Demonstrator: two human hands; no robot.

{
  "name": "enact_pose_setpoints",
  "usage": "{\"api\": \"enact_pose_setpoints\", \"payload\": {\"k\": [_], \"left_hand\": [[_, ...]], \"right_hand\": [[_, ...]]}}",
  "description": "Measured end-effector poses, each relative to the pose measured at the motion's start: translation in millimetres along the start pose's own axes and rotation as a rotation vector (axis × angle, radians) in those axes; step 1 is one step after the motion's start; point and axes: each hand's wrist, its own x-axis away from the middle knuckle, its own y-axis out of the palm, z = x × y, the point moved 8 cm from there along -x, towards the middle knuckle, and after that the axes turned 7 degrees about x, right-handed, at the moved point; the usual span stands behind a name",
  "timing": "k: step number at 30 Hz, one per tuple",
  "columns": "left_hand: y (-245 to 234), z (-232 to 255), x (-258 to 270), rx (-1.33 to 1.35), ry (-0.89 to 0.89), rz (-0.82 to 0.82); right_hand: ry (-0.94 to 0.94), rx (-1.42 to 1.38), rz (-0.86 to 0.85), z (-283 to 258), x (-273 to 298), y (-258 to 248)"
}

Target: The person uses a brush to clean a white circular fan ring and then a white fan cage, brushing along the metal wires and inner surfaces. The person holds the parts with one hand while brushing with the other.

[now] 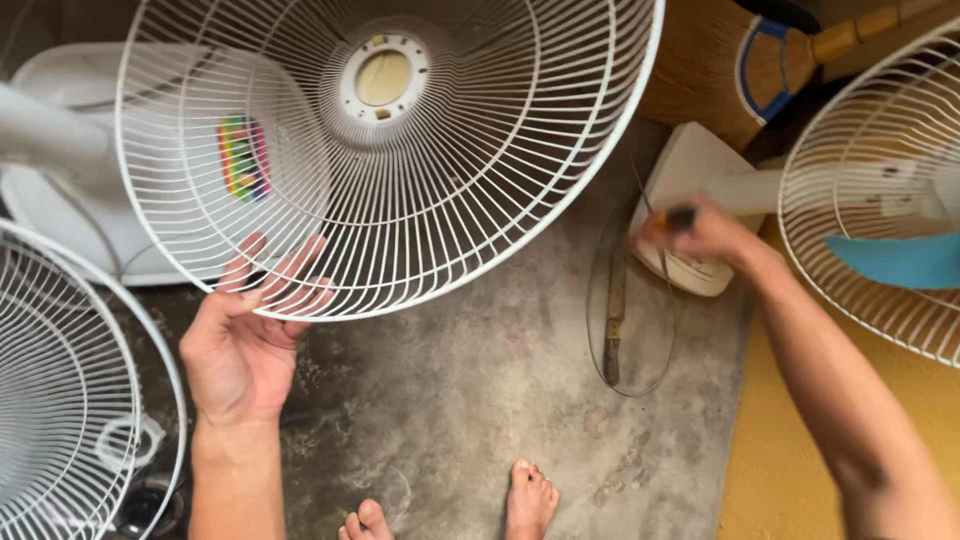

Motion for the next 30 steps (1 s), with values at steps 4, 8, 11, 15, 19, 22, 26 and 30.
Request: {"api": "enact_pose_setpoints", "payload": {"k": [4, 8, 11, 15, 19, 22, 26, 30], "left_hand": [[0, 0, -2, 0.035, 0.005, 0.025], [4, -3, -2, -0.005, 0.046, 0.021], [-1, -3, 2, 0.019, 0.015, 0.038], [-6, 2, 5, 0.031, -0.010, 0.038], [-3, 1, 3, -0.017, 0.017, 0.037], [3, 0, 5, -0.018, 0.017, 0.029], [10, 0, 2, -0.024, 0.007, 0.039], [12, -1, -7, 0.012, -0.002, 0.053]], "right_hand": [[0.094, 0.199, -0.247, 0, -3, 43], [0.024, 0.057, 0.504, 14, -10, 0], [0.084, -0.061, 0.720, 27, 20, -12], [-0.014, -0.029, -0.262, -16, 55, 77], [0.104, -0.003, -0.460, -25, 70, 113], [0.446, 0.102, 0.035, 18, 21, 51], [-0.278, -0.018, 0.392, -48, 0, 18], [-0.505, -0.084, -0.496, -145, 70, 163]]}}
